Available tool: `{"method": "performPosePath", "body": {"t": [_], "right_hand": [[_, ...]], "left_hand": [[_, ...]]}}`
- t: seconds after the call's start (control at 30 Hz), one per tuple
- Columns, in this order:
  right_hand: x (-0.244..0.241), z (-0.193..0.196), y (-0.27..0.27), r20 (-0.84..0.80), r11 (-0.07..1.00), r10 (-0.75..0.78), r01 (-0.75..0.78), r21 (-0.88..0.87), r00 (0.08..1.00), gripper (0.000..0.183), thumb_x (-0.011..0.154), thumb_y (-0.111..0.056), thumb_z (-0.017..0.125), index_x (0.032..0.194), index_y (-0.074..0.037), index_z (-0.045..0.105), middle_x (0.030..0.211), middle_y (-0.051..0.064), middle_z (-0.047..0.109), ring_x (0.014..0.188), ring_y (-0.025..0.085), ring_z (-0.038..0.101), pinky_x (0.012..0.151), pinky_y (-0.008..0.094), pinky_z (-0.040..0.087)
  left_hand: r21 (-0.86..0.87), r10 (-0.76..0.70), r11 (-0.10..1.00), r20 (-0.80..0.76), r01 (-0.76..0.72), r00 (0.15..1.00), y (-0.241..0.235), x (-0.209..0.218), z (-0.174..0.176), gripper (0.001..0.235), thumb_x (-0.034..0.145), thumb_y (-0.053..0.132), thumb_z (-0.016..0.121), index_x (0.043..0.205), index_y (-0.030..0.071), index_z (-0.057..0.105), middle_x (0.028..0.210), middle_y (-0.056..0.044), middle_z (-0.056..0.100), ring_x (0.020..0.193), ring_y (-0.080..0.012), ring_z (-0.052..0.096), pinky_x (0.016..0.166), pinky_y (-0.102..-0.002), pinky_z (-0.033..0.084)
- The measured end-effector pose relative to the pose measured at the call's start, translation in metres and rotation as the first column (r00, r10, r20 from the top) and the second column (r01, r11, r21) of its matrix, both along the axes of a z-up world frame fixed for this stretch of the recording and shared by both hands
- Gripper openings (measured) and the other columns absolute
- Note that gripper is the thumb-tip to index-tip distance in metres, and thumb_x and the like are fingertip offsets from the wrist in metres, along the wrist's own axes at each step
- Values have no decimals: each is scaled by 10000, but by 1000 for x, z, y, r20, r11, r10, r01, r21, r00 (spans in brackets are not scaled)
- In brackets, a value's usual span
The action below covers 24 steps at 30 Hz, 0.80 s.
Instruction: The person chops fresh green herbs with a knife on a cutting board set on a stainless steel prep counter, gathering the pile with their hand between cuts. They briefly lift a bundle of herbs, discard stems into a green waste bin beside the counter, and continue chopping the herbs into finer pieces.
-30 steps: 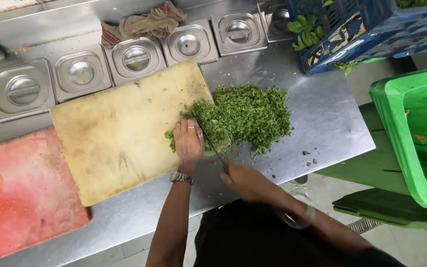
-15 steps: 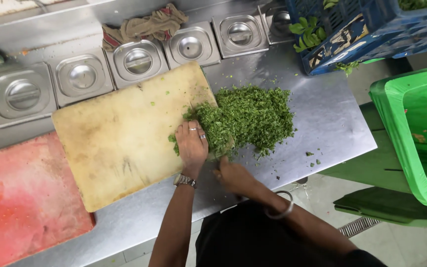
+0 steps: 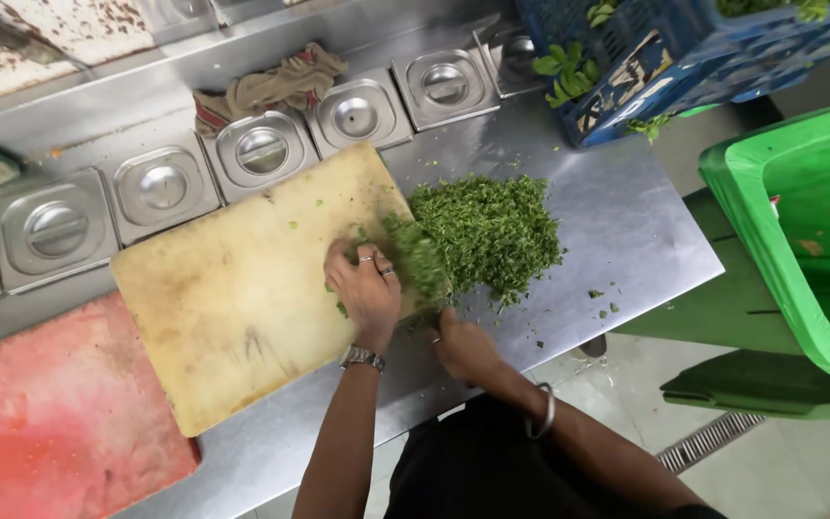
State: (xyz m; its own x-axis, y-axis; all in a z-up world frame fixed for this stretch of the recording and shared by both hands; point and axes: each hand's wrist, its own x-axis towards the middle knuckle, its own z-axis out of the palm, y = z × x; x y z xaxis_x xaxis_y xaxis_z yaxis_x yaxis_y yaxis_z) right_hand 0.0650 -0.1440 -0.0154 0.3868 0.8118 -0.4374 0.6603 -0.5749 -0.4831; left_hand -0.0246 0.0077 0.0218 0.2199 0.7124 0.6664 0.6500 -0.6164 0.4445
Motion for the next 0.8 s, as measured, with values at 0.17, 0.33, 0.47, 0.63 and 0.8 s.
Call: {"method": "performPosePath", "body": {"t": [0.17, 0.33, 0.47, 0.63, 0.8], "right_hand": [[47, 22, -40, 71, 996, -83, 84, -5, 994, 493, 1003, -436, 545, 1228, -10, 438, 871, 309, 707, 841, 533, 668, 772, 636, 500], [99, 36, -68, -17, 999, -17, 17, 27, 1000, 502, 964, -443, 592, 1257, -53, 478, 849, 264, 720, 803, 483, 705, 736, 593, 534], [130, 36, -70, 104, 970, -142, 117, 212, 984, 424, 937, -388, 667, 1211, -79, 574, 958, 224, 724, 833, 446, 713, 728, 548, 556], [121, 46, -46, 319, 862, -208, 20, 506, 925, 441, 865, -303, 751, 1204, -54, 618, 1167, 206, 682, 990, 404, 684, 813, 506, 555], [54, 64, 21, 260, 573, 361, -433, 696, 896, 643, 905, -209, 725, 1441, 56, 489, 1455, 249, 536, 1320, 383, 528, 1085, 466, 455]], "left_hand": [[-149, -133, 980, -2, 131, 991, 15, -7, -42, 120, 921, 124, 601, 1027, 73, 626, 1133, -161, 632, 1098, -388, 572, 1023, -546, 412], [-274, -141, 951, 30, 144, 989, 4, 0, -41, 119, 947, 119, 612, 1039, 58, 657, 1016, -162, 664, 964, -386, 593, 909, -532, 427], [-233, -153, 951, 220, 204, 963, -12, 5, -41, 109, 985, 129, 626, 1043, 38, 630, 965, -156, 655, 914, -369, 603, 879, -485, 454], [-297, -23, 952, 168, 73, 986, -12, 5, -55, 159, 981, 189, 683, 911, 47, 684, 840, -136, 670, 842, -326, 598, 883, -470, 432], [-283, 109, 956, 78, -83, 991, -17, 9, -53, 261, 1021, 250, 643, 889, 39, 726, 879, -130, 705, 971, -324, 604, 956, -480, 386]]}}
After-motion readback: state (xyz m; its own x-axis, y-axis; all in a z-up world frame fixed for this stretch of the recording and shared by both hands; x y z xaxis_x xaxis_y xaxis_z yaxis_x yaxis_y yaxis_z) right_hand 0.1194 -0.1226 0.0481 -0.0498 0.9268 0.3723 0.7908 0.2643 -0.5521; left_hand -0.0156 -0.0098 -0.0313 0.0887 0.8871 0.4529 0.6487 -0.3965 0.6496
